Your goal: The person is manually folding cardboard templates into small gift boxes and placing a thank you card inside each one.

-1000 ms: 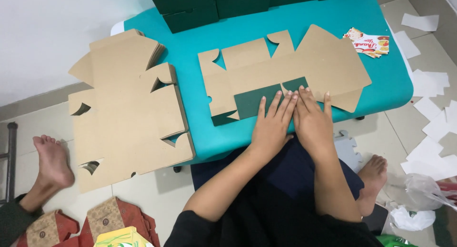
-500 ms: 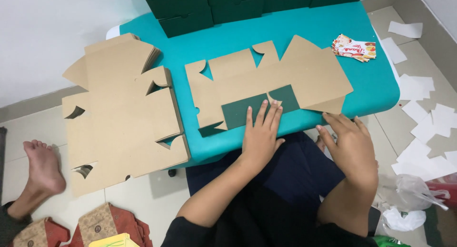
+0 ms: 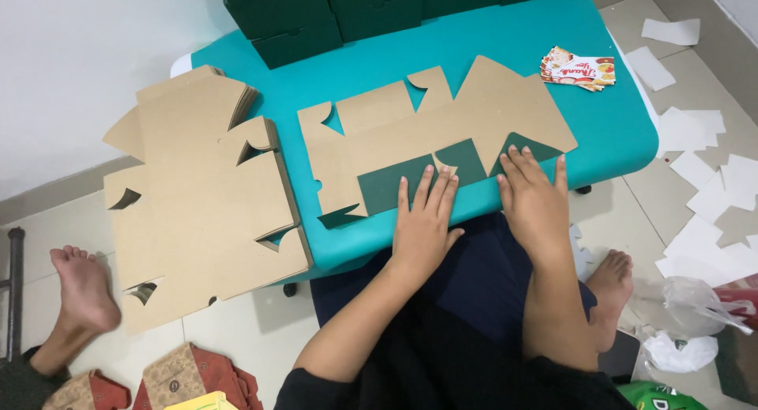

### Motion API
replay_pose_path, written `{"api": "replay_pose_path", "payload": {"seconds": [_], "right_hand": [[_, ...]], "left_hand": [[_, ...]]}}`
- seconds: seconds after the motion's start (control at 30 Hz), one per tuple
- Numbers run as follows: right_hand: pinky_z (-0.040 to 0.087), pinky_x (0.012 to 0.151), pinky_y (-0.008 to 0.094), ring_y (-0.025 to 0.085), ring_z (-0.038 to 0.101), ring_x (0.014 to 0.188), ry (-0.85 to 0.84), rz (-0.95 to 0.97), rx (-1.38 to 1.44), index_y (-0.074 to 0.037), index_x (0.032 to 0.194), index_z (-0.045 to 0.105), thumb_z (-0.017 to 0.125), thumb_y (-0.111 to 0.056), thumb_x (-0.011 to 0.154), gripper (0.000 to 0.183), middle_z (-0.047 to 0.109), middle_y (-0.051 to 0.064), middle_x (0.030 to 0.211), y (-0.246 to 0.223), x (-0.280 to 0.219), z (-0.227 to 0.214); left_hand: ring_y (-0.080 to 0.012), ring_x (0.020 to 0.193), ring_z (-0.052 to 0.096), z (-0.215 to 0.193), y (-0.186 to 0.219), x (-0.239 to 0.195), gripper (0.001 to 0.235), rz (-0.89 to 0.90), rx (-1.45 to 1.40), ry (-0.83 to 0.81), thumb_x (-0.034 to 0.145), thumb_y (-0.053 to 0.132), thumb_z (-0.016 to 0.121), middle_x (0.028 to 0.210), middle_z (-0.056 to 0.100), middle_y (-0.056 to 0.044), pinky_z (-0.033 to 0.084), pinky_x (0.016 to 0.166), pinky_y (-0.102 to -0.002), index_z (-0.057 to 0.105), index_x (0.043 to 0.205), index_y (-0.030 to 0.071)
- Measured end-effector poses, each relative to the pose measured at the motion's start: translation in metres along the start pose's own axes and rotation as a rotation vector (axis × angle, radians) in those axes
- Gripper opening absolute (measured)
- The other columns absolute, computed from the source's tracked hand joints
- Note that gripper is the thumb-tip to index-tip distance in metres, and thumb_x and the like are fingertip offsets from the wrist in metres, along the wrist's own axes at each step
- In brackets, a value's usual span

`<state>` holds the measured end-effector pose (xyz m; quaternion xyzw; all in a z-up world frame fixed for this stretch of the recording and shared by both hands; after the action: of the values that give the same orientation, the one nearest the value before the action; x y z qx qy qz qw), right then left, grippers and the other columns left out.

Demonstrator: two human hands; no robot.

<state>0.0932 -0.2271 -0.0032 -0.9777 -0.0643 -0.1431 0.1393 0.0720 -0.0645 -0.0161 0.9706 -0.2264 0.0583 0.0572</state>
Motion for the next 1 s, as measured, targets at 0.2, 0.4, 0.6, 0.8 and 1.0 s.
{"api": "replay_pose_path", "payload": {"seconds": [0.2,0.4,0.6,0.8,1.0], "right_hand": [[-0.003,0.117,0.051,0.023,0.042,0.139,0.067,0.135,-0.057,-0.008,0.137,0.059,0.041,-0.026,0.111,0.037,0.055,0.010,0.142,0.031,-0.003,0.013],[0.000,0.118,0.049,0.025,0.040,0.139,0.066,0.111,-0.086,-0.004,0.138,0.057,0.041,-0.024,0.109,0.038,0.052,0.015,0.144,0.035,-0.005,0.016],[0.005,0.118,0.050,0.027,0.048,0.131,-0.045,-0.043,-0.040,-0.007,0.126,0.063,0.044,-0.023,0.102,0.034,0.059,0.015,0.132,-0.031,-0.007,-0.013],[0.002,0.114,0.059,0.035,0.049,0.131,0.137,0.078,0.018,-0.005,0.129,0.062,0.052,-0.026,0.106,0.033,0.059,0.022,0.133,0.024,0.005,0.001],[0.007,0.108,0.060,0.046,0.031,0.135,0.202,0.231,0.041,0.010,0.140,0.040,0.054,-0.018,0.097,0.053,0.047,0.030,0.139,0.048,0.016,0.008]], "left_hand": [[-0.0326,0.144,0.015,-0.001,0.000,0.001,0.085,-0.003,-0.017,-0.018,0.081,0.043,0.068,0.154,0.022,-0.014,0.006,0.115,-0.061,0.027,0.146,0.007],[-0.0326,0.144,0.015,-0.001,-0.001,0.000,0.085,-0.004,-0.008,-0.018,0.082,0.044,0.067,0.154,0.021,-0.014,0.006,0.115,-0.061,0.026,0.146,0.007],[-0.0322,0.144,0.016,0.000,-0.002,0.000,0.084,-0.005,-0.007,-0.011,0.082,0.044,0.067,0.154,0.022,-0.013,0.006,0.115,-0.061,0.027,0.146,0.007],[-0.0328,0.144,0.017,-0.005,-0.001,-0.001,0.084,0.003,-0.037,0.016,0.081,0.042,0.069,0.153,0.025,-0.014,0.006,0.115,-0.061,0.029,0.145,0.006],[-0.0318,0.143,0.021,-0.002,-0.001,-0.003,0.091,0.016,0.017,0.213,0.069,0.044,0.071,0.151,0.032,-0.015,0.015,0.114,-0.056,0.037,0.141,0.000]]}}
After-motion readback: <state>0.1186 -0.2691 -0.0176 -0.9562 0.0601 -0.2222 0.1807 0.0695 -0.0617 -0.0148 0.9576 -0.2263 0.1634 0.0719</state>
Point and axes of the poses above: each hand's wrist, its own x-axis towards the middle knuckle, its own z-axis out of the palm, y = z × x, the point moved 3 cm from there along x, towards the middle knuckle
